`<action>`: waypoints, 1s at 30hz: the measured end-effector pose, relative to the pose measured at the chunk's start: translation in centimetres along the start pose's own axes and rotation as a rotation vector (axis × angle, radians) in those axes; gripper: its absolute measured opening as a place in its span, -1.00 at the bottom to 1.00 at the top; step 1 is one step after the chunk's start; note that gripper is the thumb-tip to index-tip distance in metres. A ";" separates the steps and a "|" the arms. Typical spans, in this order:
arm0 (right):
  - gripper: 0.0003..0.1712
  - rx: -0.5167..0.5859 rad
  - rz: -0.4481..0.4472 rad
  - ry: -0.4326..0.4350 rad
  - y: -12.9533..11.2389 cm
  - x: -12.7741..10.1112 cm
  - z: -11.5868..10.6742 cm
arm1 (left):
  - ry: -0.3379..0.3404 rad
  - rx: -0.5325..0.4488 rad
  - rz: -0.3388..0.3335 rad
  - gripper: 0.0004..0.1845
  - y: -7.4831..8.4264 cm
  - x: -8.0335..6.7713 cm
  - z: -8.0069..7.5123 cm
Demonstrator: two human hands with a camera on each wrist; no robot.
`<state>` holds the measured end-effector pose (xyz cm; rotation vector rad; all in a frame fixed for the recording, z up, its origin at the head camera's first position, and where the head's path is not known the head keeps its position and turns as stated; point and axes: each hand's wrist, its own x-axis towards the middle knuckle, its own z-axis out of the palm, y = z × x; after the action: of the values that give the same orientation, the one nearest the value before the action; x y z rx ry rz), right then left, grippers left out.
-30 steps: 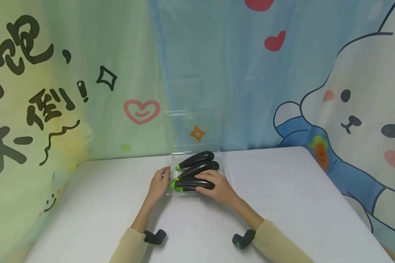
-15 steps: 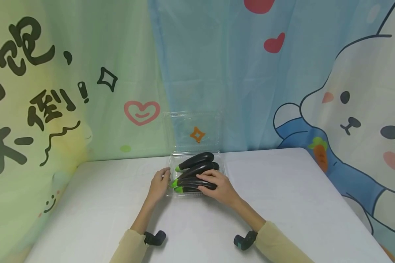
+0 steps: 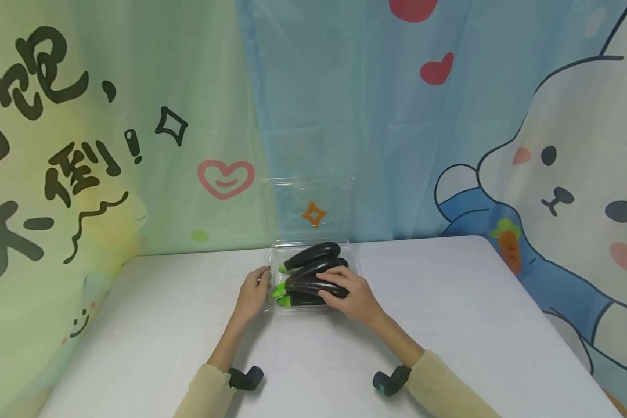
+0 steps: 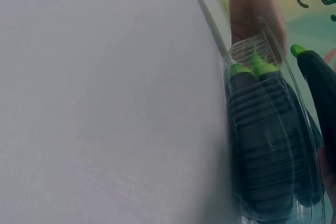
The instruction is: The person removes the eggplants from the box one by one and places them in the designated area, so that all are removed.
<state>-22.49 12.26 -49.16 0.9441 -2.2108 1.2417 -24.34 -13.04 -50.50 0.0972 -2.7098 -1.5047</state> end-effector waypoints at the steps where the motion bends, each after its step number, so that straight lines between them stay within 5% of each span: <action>1: -0.60 -0.005 0.003 0.006 0.0 0.0 -0.1 | 0.000 0.001 0.000 -0.52 0.0 0.0 0.0; 30: -0.57 -0.131 0.352 0.201 1.0 -0.4 -3.0 | -0.002 0.009 -0.010 -0.51 0.0 0.1 0.1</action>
<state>-22.85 15.35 -48.53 0.3698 -2.3238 1.2562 -24.42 -13.01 -50.58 0.1096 -2.7225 -1.4957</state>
